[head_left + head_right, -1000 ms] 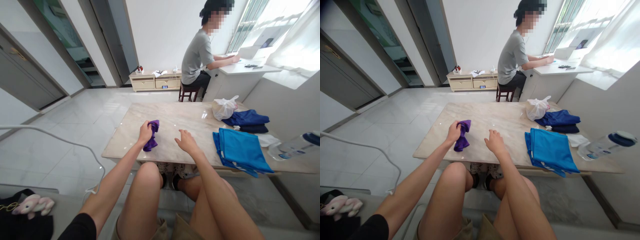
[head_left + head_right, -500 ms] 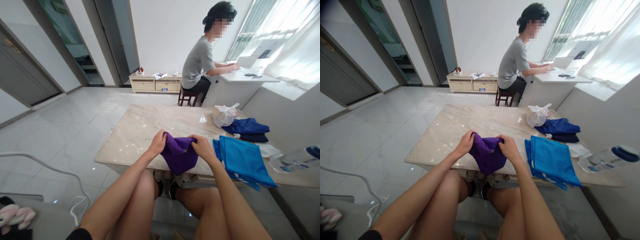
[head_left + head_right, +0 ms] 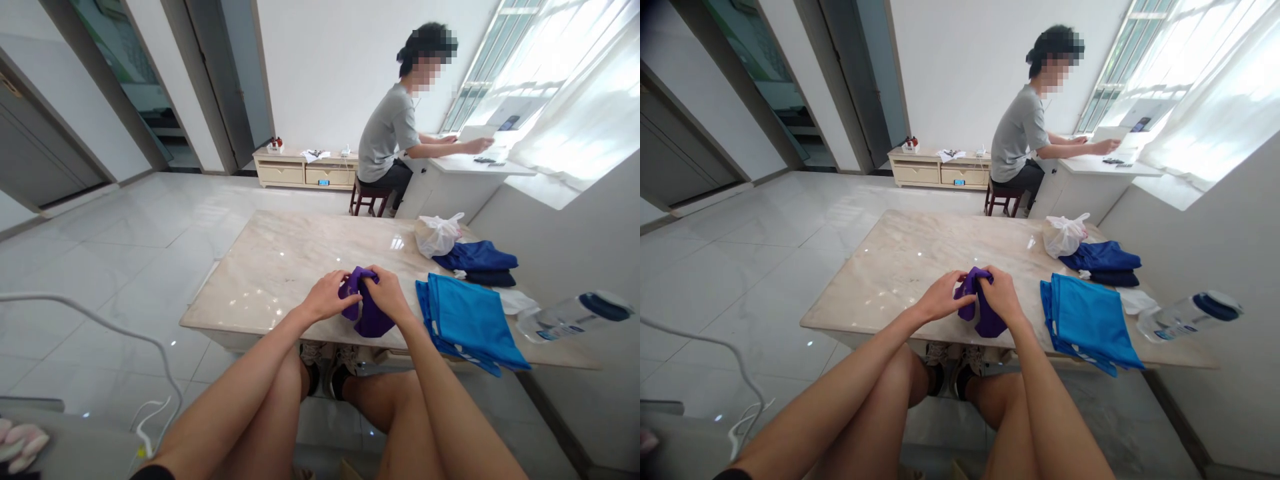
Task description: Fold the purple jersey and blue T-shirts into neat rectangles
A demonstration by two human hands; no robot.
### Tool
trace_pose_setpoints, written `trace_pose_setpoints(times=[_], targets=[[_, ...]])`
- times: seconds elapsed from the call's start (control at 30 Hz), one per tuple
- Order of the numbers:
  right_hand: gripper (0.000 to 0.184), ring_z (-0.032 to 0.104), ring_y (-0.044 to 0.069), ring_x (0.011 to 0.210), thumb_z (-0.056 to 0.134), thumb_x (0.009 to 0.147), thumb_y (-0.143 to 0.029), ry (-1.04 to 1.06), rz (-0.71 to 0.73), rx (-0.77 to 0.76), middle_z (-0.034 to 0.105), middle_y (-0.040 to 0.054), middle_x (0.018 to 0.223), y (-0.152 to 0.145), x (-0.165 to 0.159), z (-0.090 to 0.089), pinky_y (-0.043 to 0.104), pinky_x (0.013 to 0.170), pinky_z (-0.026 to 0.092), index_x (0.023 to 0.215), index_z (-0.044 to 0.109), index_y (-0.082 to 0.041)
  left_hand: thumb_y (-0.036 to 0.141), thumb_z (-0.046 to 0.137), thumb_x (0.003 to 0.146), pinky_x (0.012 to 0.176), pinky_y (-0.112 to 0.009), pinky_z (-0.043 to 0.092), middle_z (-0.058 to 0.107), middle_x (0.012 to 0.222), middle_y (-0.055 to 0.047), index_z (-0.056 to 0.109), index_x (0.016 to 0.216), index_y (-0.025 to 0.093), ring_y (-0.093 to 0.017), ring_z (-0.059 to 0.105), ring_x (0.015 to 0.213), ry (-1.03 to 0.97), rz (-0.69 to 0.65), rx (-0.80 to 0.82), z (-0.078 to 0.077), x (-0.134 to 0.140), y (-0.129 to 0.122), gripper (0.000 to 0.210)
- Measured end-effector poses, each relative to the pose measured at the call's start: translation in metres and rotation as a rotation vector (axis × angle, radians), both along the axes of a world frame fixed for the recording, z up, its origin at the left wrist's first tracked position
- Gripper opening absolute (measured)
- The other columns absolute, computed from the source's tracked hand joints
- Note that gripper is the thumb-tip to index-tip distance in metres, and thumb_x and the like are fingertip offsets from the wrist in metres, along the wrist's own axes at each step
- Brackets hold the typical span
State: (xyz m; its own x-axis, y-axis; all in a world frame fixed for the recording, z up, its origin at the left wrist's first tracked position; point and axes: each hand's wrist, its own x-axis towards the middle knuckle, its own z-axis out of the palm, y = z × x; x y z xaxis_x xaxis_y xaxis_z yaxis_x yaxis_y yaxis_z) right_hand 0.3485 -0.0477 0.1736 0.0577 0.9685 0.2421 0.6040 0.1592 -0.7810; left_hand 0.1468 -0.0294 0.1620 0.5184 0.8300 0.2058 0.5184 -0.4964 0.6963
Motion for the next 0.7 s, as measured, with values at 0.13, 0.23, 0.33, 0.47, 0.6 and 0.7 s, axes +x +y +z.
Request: trace_pose_setpoints(times=[0.13, 0.23, 0.33, 0.47, 0.6, 0.7], targets=[[0.032, 0.071, 0.026, 0.09, 0.054, 0.089, -0.04, 0.041, 0.026, 0.043, 0.082, 0.0071, 0.094, -0.002, 0.004, -0.004, 0.035, 0.086, 0.051, 0.097, 0.078, -0.02, 0.028, 0.07, 0.096, 0.09, -0.036, 0.056, 0.077, 0.103, -0.008, 0.073, 0.099, 0.02, -0.027, 0.073, 0.1, 0.102, 0.085, -0.042, -0.008, 0.011, 0.003, 0.009], [0.032, 0.072, 0.027, 0.085, 0.058, 0.093, -0.045, 0.006, -0.003, 0.043, 0.081, 0.0072, 0.089, -0.002, 0.012, -0.011, 0.035, 0.08, 0.051, 0.098, 0.08, -0.022, 0.026, 0.059, 0.103, 0.083, -0.032, 0.052, 0.076, 0.09, -0.005, 0.069, 0.09, 0.022, -0.023, 0.071, 0.088, -0.025, 0.194, -0.045, -0.007, 0.012, 0.007, 0.017], [0.027, 0.073, 0.028, 0.084, 0.064, 0.096, -0.044, -0.091, -0.05, 0.022, 0.081, 0.0074, 0.089, 0.0, 0.021, -0.019, 0.036, 0.079, 0.05, 0.098, 0.082, -0.024, 0.027, 0.052, 0.107, 0.078, -0.031, 0.049, 0.072, 0.08, -0.001, 0.068, 0.092, 0.024, -0.021, 0.068, 0.078, -0.192, 0.327, -0.046, -0.004, 0.01, 0.01, 0.022], [0.023, 0.074, 0.029, 0.098, 0.073, 0.093, -0.037, -0.162, 0.055, 0.003, 0.081, 0.0073, 0.103, 0.002, 0.026, -0.027, 0.036, 0.088, 0.051, 0.11, 0.083, -0.026, 0.028, 0.048, 0.109, 0.074, -0.031, 0.045, 0.066, 0.073, 0.001, 0.065, 0.095, 0.025, -0.021, 0.064, 0.072, -0.295, 0.404, -0.004, -0.001, 0.009, 0.009, 0.023], [0.021, 0.072, 0.025, 0.094, 0.074, 0.094, -0.038, -0.254, 0.2, -0.043, 0.077, 0.007, 0.105, 0.002, 0.021, -0.032, 0.033, 0.087, 0.05, 0.108, 0.083, -0.025, 0.029, 0.044, 0.11, 0.075, -0.032, 0.045, 0.067, 0.078, 0.0, 0.064, 0.099, 0.026, -0.021, 0.065, 0.074, -0.372, 0.4, 0.059, 0.0, 0.01, 0.008, 0.023], [0.02, 0.068, 0.022, 0.084, 0.07, 0.096, -0.038, -0.264, 0.223, -0.064, 0.076, 0.0059, 0.095, 0.004, 0.02, -0.032, 0.031, 0.08, 0.048, 0.087, 0.079, -0.023, 0.028, 0.046, 0.109, 0.081, -0.032, 0.048, 0.072, 0.088, -0.002, 0.065, 0.102, 0.026, -0.022, 0.069, 0.083, -0.406, 0.384, 0.087, 0.003, 0.01, 0.006, 0.021]])
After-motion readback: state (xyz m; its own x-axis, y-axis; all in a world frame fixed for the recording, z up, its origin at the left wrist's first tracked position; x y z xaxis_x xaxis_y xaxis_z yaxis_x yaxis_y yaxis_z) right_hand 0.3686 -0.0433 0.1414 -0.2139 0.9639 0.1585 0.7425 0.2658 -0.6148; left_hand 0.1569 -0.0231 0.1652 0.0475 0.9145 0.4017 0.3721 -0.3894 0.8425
